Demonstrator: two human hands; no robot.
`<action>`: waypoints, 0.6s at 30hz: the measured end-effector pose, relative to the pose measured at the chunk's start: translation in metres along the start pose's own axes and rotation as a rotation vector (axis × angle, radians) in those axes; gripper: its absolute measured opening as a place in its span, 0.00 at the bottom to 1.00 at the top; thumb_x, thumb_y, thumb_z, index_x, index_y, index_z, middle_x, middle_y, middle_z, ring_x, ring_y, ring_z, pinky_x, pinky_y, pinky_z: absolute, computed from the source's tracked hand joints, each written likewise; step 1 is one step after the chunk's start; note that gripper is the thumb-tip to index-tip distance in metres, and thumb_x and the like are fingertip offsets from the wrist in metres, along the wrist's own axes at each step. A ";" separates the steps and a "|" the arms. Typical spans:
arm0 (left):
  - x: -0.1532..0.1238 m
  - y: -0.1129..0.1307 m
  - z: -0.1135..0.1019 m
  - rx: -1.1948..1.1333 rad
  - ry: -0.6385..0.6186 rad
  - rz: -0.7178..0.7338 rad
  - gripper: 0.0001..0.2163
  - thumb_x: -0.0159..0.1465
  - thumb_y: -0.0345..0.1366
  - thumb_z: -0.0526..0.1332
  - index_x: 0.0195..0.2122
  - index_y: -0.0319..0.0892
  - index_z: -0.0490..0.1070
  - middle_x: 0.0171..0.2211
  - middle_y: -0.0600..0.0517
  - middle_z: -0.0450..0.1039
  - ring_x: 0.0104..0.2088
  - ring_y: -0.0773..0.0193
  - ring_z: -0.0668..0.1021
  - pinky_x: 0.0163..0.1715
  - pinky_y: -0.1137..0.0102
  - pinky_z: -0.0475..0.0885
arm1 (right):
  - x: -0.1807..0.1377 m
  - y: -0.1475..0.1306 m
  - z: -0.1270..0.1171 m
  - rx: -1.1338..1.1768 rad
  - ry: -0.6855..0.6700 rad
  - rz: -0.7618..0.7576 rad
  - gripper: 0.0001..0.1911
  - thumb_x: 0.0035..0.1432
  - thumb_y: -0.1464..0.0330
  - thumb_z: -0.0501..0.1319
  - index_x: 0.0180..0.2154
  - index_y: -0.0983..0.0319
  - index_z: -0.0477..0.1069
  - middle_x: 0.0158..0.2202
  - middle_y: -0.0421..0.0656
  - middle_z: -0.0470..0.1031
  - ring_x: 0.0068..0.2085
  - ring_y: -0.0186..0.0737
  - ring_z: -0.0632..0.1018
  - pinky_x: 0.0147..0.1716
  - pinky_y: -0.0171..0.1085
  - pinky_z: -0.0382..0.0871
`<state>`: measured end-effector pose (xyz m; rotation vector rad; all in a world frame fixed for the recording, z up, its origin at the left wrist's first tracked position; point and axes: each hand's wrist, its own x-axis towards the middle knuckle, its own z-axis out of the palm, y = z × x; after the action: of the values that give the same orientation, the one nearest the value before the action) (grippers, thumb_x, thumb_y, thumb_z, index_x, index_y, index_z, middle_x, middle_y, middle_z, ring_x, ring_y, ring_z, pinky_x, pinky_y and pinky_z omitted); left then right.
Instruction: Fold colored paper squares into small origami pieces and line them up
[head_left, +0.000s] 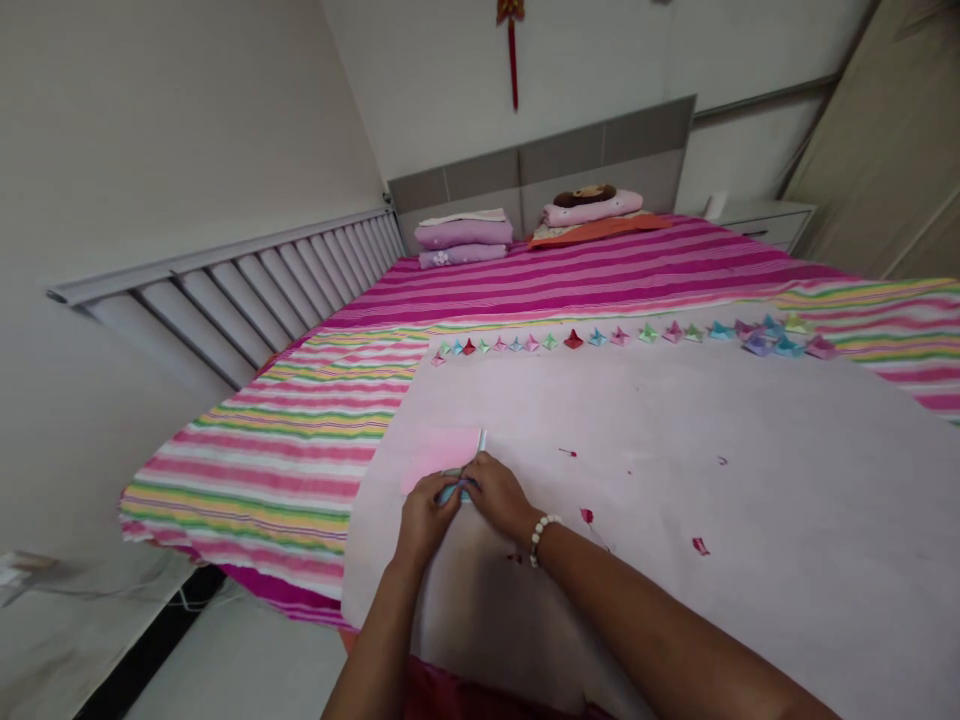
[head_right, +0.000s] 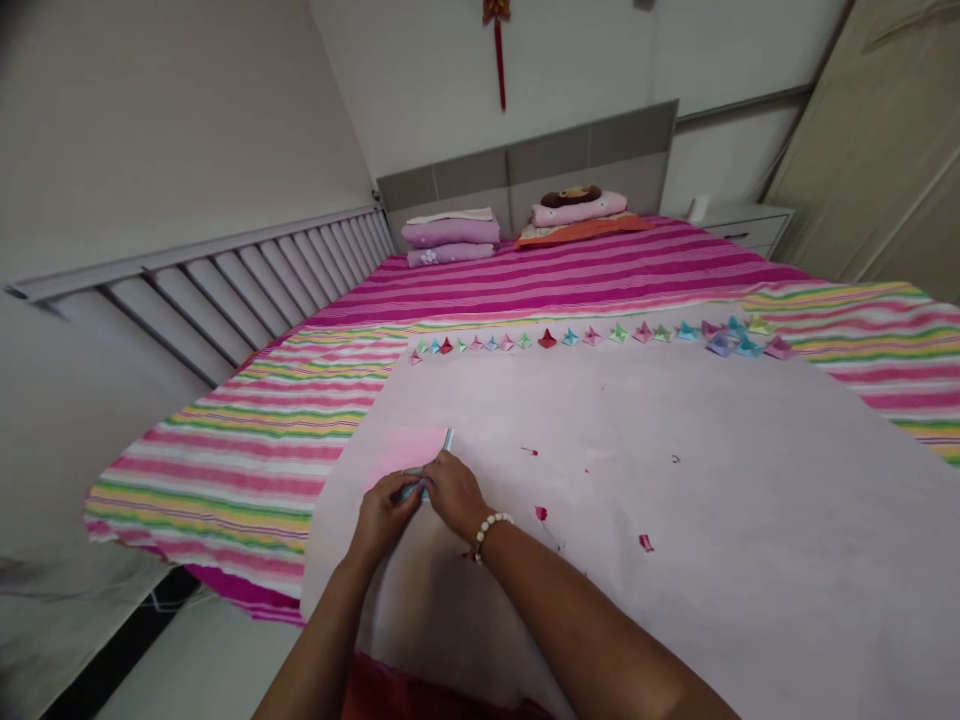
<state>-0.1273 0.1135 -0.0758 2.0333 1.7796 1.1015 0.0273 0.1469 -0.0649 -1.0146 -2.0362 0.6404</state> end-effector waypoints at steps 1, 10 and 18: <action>-0.001 0.002 0.000 0.014 0.010 -0.001 0.08 0.56 0.33 0.63 0.37 0.43 0.78 0.37 0.47 0.80 0.41 0.57 0.79 0.44 0.62 0.73 | 0.000 0.000 0.001 -0.001 0.002 0.000 0.09 0.54 0.80 0.60 0.26 0.62 0.72 0.30 0.42 0.69 0.34 0.39 0.70 0.34 0.35 0.63; -0.003 0.005 0.005 0.105 0.062 0.020 0.13 0.56 0.32 0.65 0.43 0.42 0.76 0.44 0.43 0.78 0.46 0.50 0.77 0.50 0.55 0.71 | -0.011 -0.001 -0.006 0.085 0.065 -0.057 0.12 0.59 0.79 0.55 0.26 0.61 0.68 0.33 0.42 0.69 0.35 0.38 0.71 0.36 0.35 0.66; -0.006 0.001 0.005 0.106 0.046 0.096 0.16 0.55 0.25 0.61 0.43 0.44 0.76 0.46 0.46 0.78 0.48 0.53 0.76 0.51 0.54 0.70 | -0.055 0.011 -0.047 0.130 0.240 -0.002 0.10 0.60 0.75 0.52 0.30 0.59 0.68 0.38 0.47 0.72 0.40 0.43 0.74 0.40 0.42 0.69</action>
<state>-0.1227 0.1096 -0.0808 2.1926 1.8159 1.1109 0.0915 0.1123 -0.0672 -0.9638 -1.7635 0.6107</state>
